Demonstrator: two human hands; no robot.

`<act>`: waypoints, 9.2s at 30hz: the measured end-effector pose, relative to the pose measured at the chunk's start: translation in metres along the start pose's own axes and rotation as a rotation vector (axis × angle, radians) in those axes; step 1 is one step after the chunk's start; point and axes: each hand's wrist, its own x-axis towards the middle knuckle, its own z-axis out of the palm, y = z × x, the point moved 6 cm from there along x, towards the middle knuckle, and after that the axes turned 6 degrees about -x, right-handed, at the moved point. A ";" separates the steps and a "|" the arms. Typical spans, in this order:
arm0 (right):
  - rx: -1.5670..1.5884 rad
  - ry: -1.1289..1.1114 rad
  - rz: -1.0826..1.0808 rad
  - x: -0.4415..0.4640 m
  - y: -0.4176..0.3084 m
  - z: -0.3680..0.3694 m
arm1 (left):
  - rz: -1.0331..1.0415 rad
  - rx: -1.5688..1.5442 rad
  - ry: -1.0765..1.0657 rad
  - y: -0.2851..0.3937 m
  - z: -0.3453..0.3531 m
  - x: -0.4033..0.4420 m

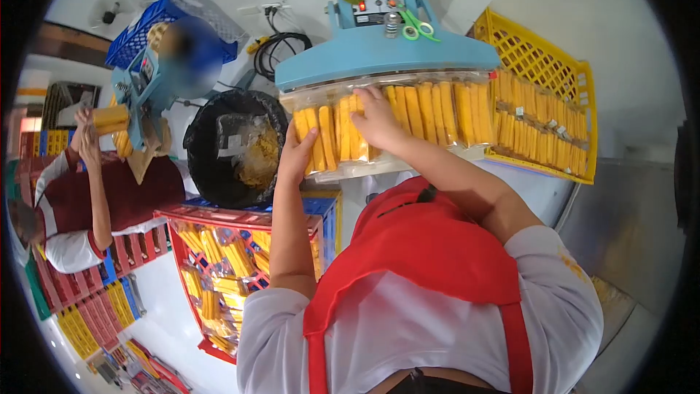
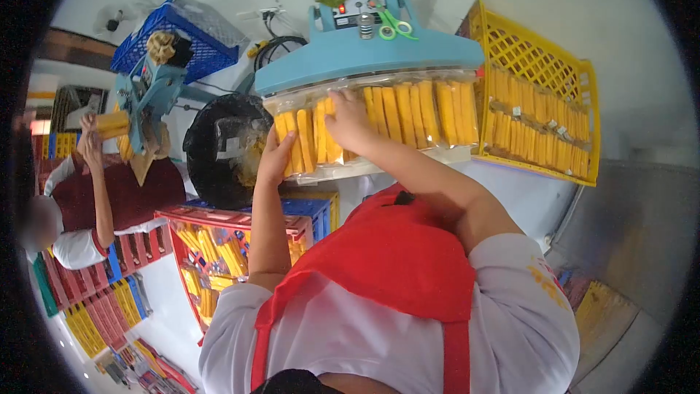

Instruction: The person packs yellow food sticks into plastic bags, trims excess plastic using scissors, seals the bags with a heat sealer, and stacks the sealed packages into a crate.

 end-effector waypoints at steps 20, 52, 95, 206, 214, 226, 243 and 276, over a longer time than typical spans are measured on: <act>0.241 0.226 -0.039 0.010 -0.002 -0.006 | -0.010 0.086 0.024 -0.006 0.001 0.001; -0.652 0.230 0.151 -0.063 0.136 -0.145 | 0.097 0.044 0.123 -0.012 0.014 -0.013; 0.961 -0.370 0.300 -0.051 -0.003 0.039 | -0.259 -0.555 -0.168 -0.025 0.022 -0.064; 0.938 -0.115 0.175 -0.073 0.180 -0.162 | 0.022 -0.215 0.344 -0.040 0.126 -0.054; 1.011 -0.221 0.182 -0.099 0.189 -0.124 | -0.108 -0.015 0.211 -0.079 0.159 -0.071; 1.308 -0.143 0.166 -0.146 0.267 -0.290 | -0.031 0.061 0.083 -0.060 0.343 -0.085; 0.863 0.539 0.391 -0.032 0.701 -0.487 | 0.123 0.202 -0.449 -0.283 0.746 0.269; -0.518 0.332 0.478 -0.031 0.755 -0.400 | 0.506 1.675 -0.391 -0.333 0.715 0.295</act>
